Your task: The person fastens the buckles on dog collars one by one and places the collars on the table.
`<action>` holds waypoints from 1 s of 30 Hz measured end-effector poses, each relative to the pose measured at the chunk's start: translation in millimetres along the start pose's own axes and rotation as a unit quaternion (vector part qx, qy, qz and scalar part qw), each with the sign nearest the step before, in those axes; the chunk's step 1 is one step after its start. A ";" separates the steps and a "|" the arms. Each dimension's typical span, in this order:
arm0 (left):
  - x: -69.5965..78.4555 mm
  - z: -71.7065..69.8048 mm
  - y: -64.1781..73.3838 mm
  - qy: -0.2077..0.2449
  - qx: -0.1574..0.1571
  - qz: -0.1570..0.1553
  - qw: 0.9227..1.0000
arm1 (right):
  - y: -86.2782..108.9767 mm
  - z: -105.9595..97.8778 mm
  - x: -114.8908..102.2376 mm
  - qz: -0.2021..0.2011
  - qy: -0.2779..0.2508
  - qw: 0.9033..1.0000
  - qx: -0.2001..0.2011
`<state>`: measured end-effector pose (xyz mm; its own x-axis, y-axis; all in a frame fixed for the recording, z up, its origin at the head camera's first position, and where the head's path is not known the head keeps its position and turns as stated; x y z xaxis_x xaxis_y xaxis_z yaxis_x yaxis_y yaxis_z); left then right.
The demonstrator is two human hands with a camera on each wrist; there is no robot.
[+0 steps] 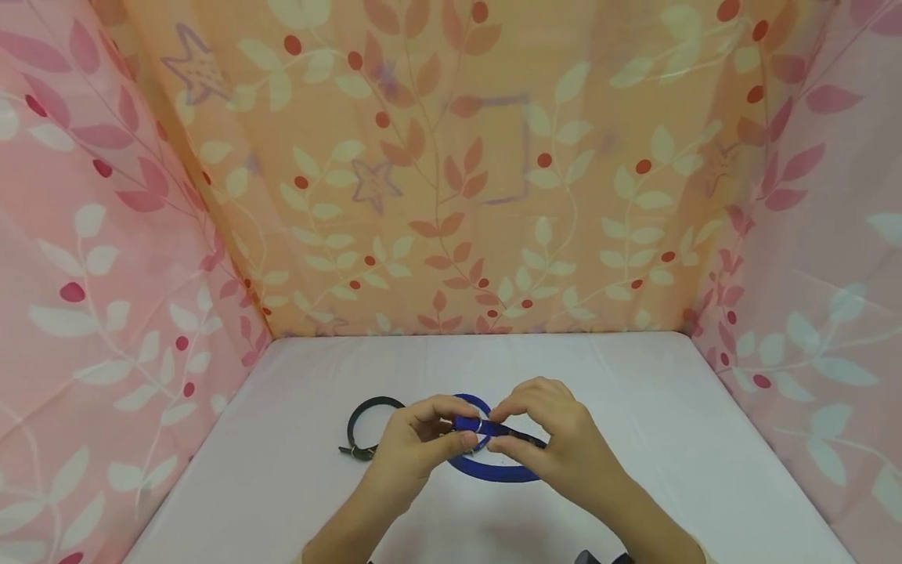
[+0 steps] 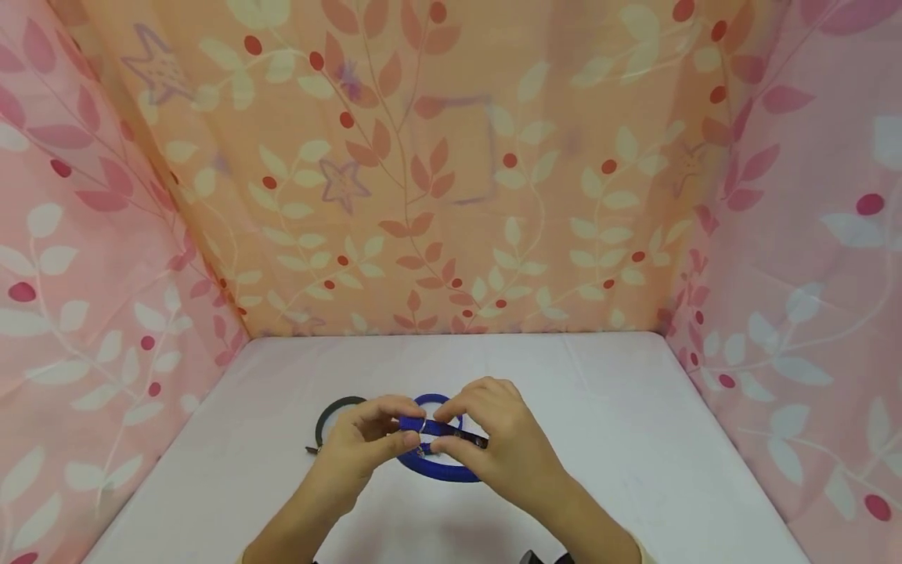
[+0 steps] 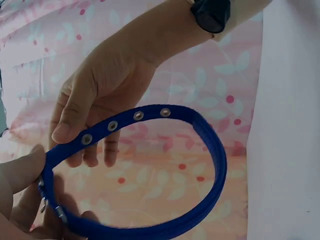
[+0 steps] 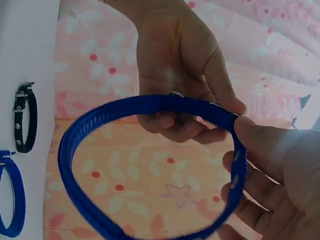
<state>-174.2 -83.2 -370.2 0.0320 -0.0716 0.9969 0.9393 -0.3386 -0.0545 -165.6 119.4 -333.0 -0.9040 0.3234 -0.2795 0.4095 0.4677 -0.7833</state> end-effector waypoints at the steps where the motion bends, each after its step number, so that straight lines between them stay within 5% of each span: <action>1: 1.1 -1.5 0.6 0.010 0.012 0.008 1.000 | 0.2 -1.1 2.4 0.014 0.002 1.000 -0.009; 6: 4.5 -6.4 3.0 0.046 0.069 0.022 0.996 | 1.6 -3.9 10.9 0.074 0.007 0.997 -0.025; 13: -2.0 8.0 1.4 0.044 0.015 -0.014 0.999 | 3.2 6.5 6.9 0.060 -0.033 0.998 -0.002; 17: -1.7 8.4 1.8 0.016 0.021 -0.007 1.000 | 2.8 7.0 6.8 0.055 -0.030 0.998 0.017; 24: 2.6 0.7 2.7 -0.071 0.092 0.036 0.993 | 2.1 5.9 9.0 0.068 -0.044 0.996 0.025; 30: 2.7 3.7 4.0 -0.090 0.068 0.051 0.992 | 1.6 10.8 3.3 0.028 -0.060 0.997 0.040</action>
<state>-169.1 -81.3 -367.6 0.1786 0.0743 0.9811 0.9652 -0.2068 -0.1600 -169.2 112.3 -341.2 -0.8899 0.2437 -0.3856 0.4536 0.3827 -0.8048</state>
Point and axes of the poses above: each hand's wrist, its own y-axis away from the middle knuckle, its own z-axis out of the palm, x = y × z, the point moved 4 cm from there along -y, towards the middle knuckle, and after that the axes turned 7 degrees about -z, right-handed, at the moved point
